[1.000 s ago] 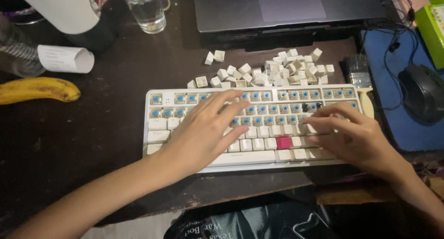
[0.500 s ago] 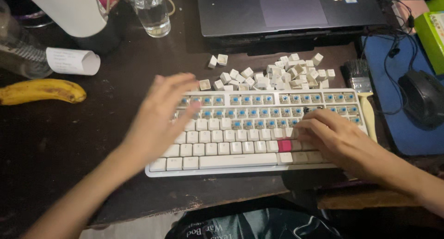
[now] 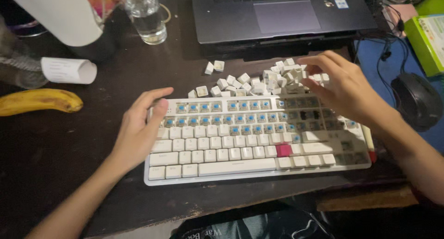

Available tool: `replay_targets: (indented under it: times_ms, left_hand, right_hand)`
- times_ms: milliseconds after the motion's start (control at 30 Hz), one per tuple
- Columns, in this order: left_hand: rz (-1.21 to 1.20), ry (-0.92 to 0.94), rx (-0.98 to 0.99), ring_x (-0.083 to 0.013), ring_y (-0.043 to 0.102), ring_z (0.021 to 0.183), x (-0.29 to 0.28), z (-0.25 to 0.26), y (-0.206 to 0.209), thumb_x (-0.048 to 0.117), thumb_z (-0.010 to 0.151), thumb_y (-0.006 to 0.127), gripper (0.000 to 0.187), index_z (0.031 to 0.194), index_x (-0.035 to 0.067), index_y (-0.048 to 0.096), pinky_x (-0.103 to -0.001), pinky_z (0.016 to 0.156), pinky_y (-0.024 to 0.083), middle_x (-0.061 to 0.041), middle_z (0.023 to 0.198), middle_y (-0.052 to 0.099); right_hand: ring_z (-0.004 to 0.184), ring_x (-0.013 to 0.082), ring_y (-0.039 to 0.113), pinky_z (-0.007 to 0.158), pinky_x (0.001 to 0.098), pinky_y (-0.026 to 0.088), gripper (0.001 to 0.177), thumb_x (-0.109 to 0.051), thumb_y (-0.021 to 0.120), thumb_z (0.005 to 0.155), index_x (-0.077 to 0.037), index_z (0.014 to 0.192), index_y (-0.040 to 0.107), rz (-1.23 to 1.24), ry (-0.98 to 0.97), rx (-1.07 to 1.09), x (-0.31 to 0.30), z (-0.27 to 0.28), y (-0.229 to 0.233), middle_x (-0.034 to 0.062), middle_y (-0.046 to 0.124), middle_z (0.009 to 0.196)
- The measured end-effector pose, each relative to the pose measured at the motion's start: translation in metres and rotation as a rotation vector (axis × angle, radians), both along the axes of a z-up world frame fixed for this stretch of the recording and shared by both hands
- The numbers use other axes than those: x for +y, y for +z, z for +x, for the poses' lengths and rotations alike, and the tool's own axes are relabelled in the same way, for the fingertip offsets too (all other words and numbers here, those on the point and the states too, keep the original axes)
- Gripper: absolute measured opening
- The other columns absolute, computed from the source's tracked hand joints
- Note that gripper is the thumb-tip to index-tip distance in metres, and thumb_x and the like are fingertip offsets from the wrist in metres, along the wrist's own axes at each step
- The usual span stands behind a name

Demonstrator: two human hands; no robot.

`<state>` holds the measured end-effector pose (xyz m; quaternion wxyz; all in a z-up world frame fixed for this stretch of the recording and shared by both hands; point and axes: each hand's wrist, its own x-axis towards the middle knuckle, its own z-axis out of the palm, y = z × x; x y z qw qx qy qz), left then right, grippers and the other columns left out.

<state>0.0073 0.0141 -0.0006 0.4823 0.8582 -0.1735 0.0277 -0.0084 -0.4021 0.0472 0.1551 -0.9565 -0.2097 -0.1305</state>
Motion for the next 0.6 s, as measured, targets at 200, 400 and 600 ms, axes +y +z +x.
replay_targets:
  times_ms: [200,400,600]
  left_hand:
    - [-0.008,-0.042,-0.063,-0.0253,0.065,0.122,-0.003,0.000,-0.002,0.033,0.108,0.046,0.042,0.130,0.003,0.066,-0.036,0.101,0.048,-0.014,0.131,0.067]
    - [-0.030,-0.036,-0.034,-0.0262,0.063,0.125,-0.005,-0.002,-0.005,0.035,0.109,0.043,0.045,0.129,0.003,0.067,-0.036,0.104,0.046,-0.014,0.132,0.066]
    - [-0.025,-0.030,-0.018,-0.0253,0.058,0.131,-0.006,-0.004,-0.007,0.036,0.109,0.041,0.046,0.129,0.003,0.067,-0.037,0.108,0.042,-0.013,0.136,0.064]
  right_hand:
    - [0.106,0.0293,0.070,0.089,0.0397,0.060,0.028,-0.012,0.073,0.090,-0.002,0.116,0.070,-0.012,0.076,0.004,0.008,0.012,-0.007,0.0142,0.067,0.122]
    - [0.108,0.0257,0.072,0.090,0.0326,0.062,0.026,-0.009,0.072,0.089,-0.005,0.115,0.070,0.059,0.077,0.043,0.000,-0.027,0.001,0.0095,0.071,0.118]
    - [0.100,0.0215,0.074,0.082,0.0294,0.061,0.031,-0.014,0.077,0.081,-0.011,0.111,0.072,0.105,0.169,0.186,0.013,-0.056,-0.006,0.0046,0.075,0.107]
